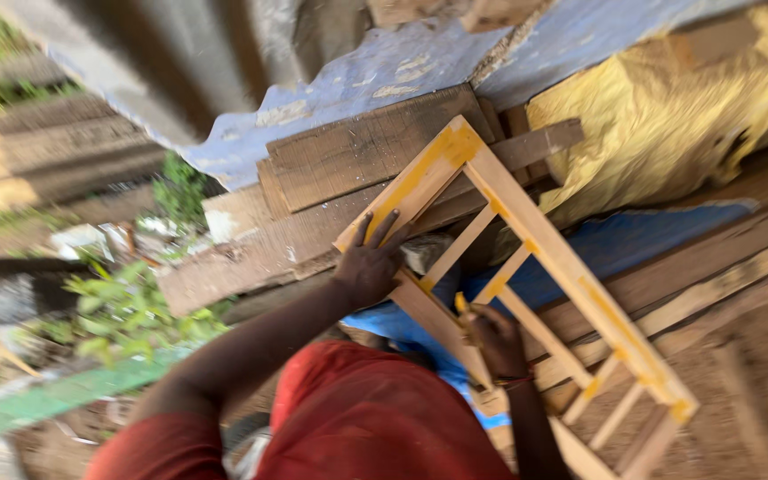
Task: The person sands the wooden surfaces of a window frame using a piece of sandpaper, working across the different edges and interior corners of the frame.
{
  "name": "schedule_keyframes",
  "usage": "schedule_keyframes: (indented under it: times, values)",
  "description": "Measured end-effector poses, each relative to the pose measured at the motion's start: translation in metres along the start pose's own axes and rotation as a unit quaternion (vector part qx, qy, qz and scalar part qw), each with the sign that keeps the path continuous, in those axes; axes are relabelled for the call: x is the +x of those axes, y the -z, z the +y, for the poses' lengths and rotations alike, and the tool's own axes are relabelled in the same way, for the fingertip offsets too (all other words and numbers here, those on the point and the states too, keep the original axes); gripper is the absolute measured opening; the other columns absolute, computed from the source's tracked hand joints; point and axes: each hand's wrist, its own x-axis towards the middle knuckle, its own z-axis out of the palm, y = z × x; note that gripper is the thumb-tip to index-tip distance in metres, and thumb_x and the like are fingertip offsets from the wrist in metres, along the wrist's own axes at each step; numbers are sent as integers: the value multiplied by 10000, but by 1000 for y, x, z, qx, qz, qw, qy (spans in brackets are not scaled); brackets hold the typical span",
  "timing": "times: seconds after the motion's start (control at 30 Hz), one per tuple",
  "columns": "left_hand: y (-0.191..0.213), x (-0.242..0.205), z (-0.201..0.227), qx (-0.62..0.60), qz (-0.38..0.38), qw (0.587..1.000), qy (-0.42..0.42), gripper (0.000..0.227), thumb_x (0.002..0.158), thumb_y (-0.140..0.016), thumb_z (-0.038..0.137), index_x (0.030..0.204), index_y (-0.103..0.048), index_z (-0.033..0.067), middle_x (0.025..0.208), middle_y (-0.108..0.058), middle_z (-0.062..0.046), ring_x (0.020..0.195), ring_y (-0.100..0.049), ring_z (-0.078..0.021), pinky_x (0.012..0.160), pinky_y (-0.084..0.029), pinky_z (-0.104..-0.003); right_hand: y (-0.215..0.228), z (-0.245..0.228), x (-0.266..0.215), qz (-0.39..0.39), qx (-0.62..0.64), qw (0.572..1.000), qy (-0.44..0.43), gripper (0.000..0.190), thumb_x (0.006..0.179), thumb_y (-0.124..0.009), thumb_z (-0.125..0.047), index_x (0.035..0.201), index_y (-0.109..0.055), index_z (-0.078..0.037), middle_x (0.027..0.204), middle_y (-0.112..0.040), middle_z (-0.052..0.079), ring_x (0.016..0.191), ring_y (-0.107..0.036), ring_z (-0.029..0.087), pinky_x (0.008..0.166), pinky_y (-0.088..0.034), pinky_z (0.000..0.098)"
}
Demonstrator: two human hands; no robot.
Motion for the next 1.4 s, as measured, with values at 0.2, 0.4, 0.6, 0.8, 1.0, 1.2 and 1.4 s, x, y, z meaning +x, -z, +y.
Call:
schedule_keyframes:
  times: [0.2,0.4,0.6,0.8,1.0,1.2,1.4]
  values:
    - [-18,25,18,45,195,980,7,474,832,-670,447,1167,-762,124,1559,-399,-90,1546,-109,-366,1198,-69,-686,23,-15,1,10,278,961,8,391,974,-658,-291,1230,-636,4,1061,-712,123,918,-701,208,825,-575,360]
    - [-12,-3,24,-5,4,999,51,348,861,-705,413,1050,-787,132,1670,-344,-93,1590,-62,-374,1245,-46,-651,26,-32,-3,-16,375,926,43,527,1009,-634,-365,1357,-592,29,1178,-695,151,1004,-678,217,867,-560,367]
    - [-27,-13,15,-63,184,981,-11,441,790,-731,390,1143,-787,133,1551,-437,-157,1518,-225,-390,1181,-130,-684,10,-57,29,-53,477,877,21,500,985,-652,-323,1364,-581,-4,1208,-677,176,1049,-692,275,945,-550,408]
    - [-19,60,-69,-212,295,932,23,386,975,-607,252,1344,-635,145,1535,-542,-186,1481,-428,-430,1252,-298,-477,-15,-86,96,-114,437,889,77,450,991,-701,-246,1346,-595,11,1199,-681,164,1085,-692,275,962,-559,430]
    - [-19,105,-97,-247,239,939,19,631,1004,-514,280,1603,-375,139,1506,-531,-212,1424,-467,-416,1281,-254,-504,-60,-130,158,73,-68,957,273,403,933,-707,-254,1271,-688,-35,1199,-719,139,1021,-729,251,815,-623,400]
    - [-20,102,-96,-242,256,935,34,580,1010,-499,286,1554,-425,102,1512,-535,-217,1432,-421,-419,1236,-231,-488,-86,-149,164,138,-386,799,440,421,900,-747,-205,1291,-696,-59,1230,-676,181,1115,-631,394,951,-545,462]
    - [-18,101,-96,-264,249,930,50,534,1017,-511,307,1515,-493,114,1468,-563,-191,1444,-453,-357,1261,-230,-477,-98,-163,155,86,-503,787,347,409,860,-758,-224,1236,-725,-64,1178,-643,178,1039,-593,407,899,-532,492]
